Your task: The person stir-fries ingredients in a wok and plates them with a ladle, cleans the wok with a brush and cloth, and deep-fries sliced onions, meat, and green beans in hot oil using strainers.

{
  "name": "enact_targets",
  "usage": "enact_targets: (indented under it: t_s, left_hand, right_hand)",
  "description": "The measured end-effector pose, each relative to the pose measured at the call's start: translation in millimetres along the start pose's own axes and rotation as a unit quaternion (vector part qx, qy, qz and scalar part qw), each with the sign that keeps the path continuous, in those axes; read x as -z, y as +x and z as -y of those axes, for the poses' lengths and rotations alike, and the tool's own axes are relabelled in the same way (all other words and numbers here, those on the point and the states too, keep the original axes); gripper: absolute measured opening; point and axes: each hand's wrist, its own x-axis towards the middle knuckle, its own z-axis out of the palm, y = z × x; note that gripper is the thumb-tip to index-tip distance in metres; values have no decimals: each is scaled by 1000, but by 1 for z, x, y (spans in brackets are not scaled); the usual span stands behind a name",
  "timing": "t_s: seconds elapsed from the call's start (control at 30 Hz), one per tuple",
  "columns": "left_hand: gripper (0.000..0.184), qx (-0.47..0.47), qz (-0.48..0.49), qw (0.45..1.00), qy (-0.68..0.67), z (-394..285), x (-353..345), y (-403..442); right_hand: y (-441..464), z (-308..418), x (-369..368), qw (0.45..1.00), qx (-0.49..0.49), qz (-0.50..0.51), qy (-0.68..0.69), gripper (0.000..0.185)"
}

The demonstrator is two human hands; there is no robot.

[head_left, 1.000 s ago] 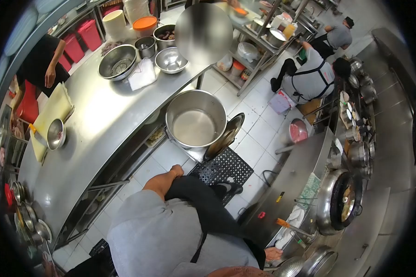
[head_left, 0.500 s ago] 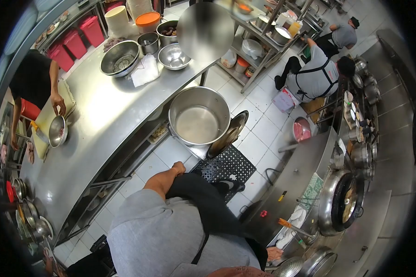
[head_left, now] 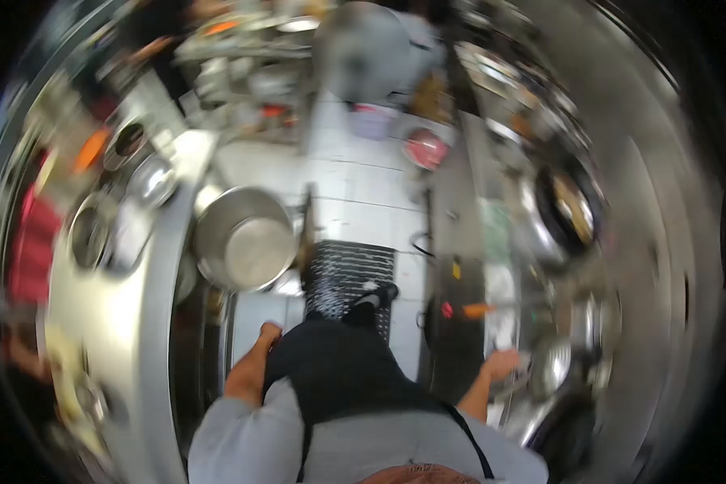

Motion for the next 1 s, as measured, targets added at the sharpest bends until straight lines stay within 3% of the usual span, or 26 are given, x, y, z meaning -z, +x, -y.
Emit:
enact_targets:
  t_s: [0.03, 0.07, 0.1, 0.2, 0.37, 0.53, 0.6, 0.73, 0.8, 1.0]
  left_hand:
    - [21, -273, 10, 910, 310, -9, 45, -39]
    - [19, -282, 6, 895, 346, -18, 58, -47]
    - [21, -314, -21, 898, 307, -15, 62, -43]
    - [21, -360, -5, 892, 273, -9, 73, -37]
    - [17, -372, 13, 876, 308, -18, 88, -36]
    - [14, -404, 2, 877, 260, -23, 94, -35]
    - [14, -365, 7, 893, 265, -28, 94, -32]
    - [14, -394, 5, 889, 232, -33, 95, -32]
    - [15, -365, 35, 877, 311, -38, 94, -29]
    - [17, -359, 41, 886, 289, -42, 96, -34]
  right_hand:
    - [-5, 11, -29, 971, -128, -90, 180, 25]
    - [-5, 15, -25, 952, -156, -45, 258, 21]
    - [-8, 8, 3, 956, -123, -12, 266, 22]
    - [-3, 9, 35, 902, -235, -36, 361, 27]
    - [-7, 9, 63, 876, -244, -48, 413, 31]
    - [-8, 10, 68, 873, -262, -24, 411, 31]
    - [-7, 10, 67, 871, -267, -33, 412, 31]
    - [-7, 11, 68, 866, -272, -28, 419, 31]
    - [-6, 11, 70, 865, -275, -27, 419, 31]
    - [-4, 9, 78, 853, -286, 4, 437, 35]
